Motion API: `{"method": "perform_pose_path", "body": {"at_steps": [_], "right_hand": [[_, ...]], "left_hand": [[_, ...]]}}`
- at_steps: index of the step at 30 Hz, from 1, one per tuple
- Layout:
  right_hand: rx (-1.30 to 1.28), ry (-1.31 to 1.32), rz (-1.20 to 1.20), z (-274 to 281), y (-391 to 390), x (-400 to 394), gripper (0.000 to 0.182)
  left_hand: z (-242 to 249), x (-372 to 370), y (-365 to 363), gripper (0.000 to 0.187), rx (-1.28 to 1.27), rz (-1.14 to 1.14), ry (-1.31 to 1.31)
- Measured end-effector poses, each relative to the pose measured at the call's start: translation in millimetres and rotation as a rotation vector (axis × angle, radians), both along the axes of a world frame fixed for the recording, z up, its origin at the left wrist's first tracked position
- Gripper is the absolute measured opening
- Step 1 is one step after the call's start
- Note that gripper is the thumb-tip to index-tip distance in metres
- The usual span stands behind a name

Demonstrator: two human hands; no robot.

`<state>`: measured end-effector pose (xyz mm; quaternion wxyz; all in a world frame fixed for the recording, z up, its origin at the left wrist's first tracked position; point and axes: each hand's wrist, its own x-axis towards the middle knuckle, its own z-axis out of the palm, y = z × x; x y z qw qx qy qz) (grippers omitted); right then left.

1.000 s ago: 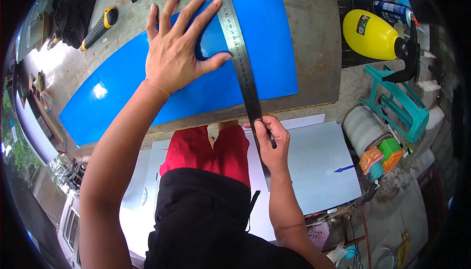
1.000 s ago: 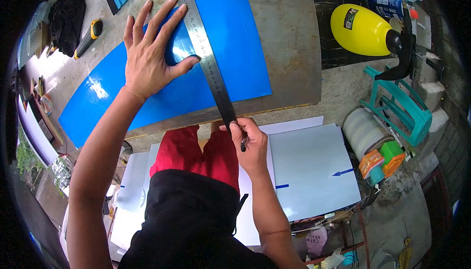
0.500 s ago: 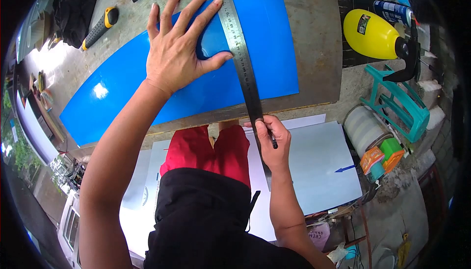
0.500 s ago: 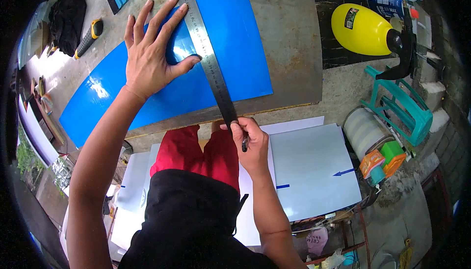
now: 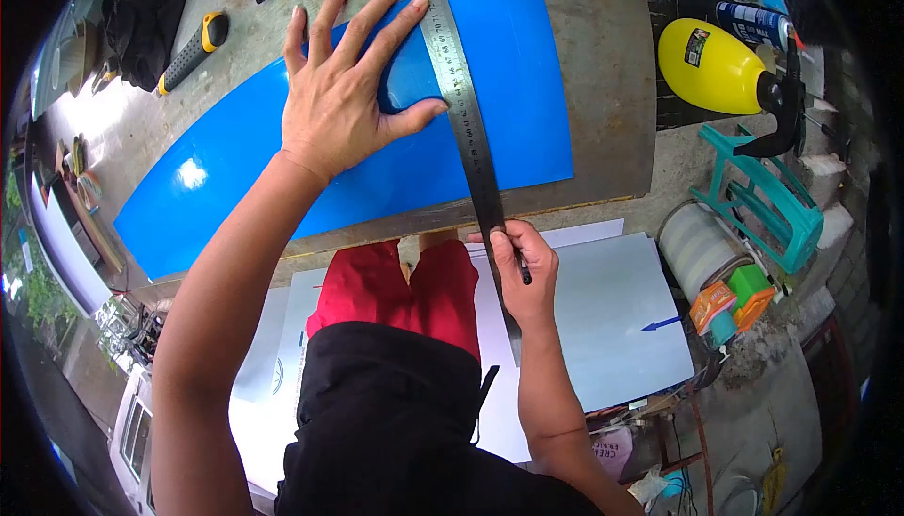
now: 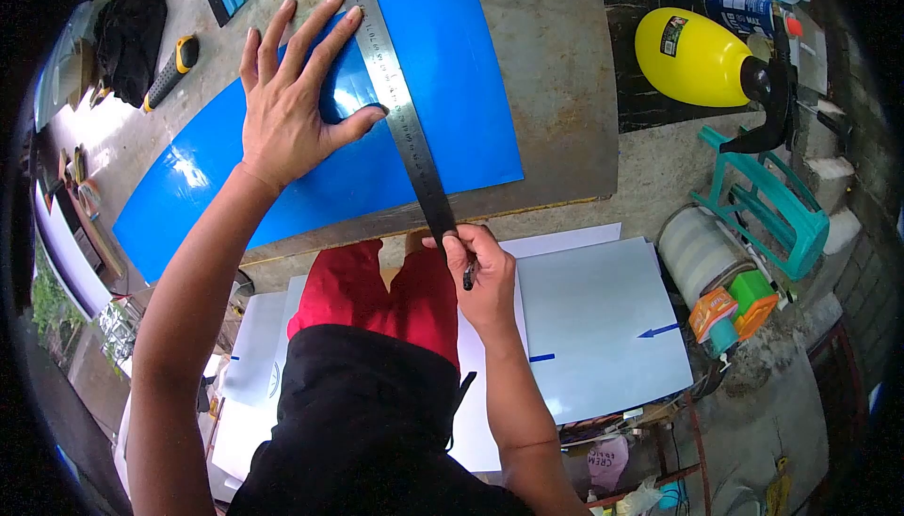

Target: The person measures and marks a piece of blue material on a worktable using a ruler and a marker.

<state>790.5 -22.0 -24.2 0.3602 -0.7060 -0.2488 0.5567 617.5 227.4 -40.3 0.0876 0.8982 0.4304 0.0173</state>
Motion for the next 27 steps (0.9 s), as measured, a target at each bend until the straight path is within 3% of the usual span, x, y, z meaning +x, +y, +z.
{"method": "perform_pose_path", "body": {"at_steps": [7,10,14,16,19,21,22,24,27], "right_hand": [[0.014,-0.026,0.016,0,-1,1,0.01],[-0.039,-0.164,0.099,1,-4,9,0.011],[0.293,-0.459,-0.045,13,5,31,0.023],[0.438,-0.584,-0.086,19,11,36,0.029],[0.609,-0.389,-0.189,33,22,33,0.036],[0.489,-0.272,-0.218,36,33,24,0.032],[0.496,-0.291,-0.178,35,43,22,0.017],[0.518,-0.317,-0.182,20,51,9,0.012],[0.511,-0.368,-0.16,10,52,1,0.024]], "left_hand": [[1,1,-1,0.095,0.007,0.002,-0.002],[0,0,-1,0.093,0.016,-0.002,-0.017],[-1,1,-2,0.094,0.006,0.009,-0.028],[1,3,-2,0.084,0.086,-0.055,-0.071],[13,2,2,0.099,-0.067,-0.015,0.063],[12,1,1,0.098,-0.071,-0.024,0.04],[11,1,0,0.098,-0.053,-0.025,0.036],[12,2,1,0.098,-0.024,-0.028,0.027],[12,1,1,0.097,-0.015,-0.029,0.009]]}}
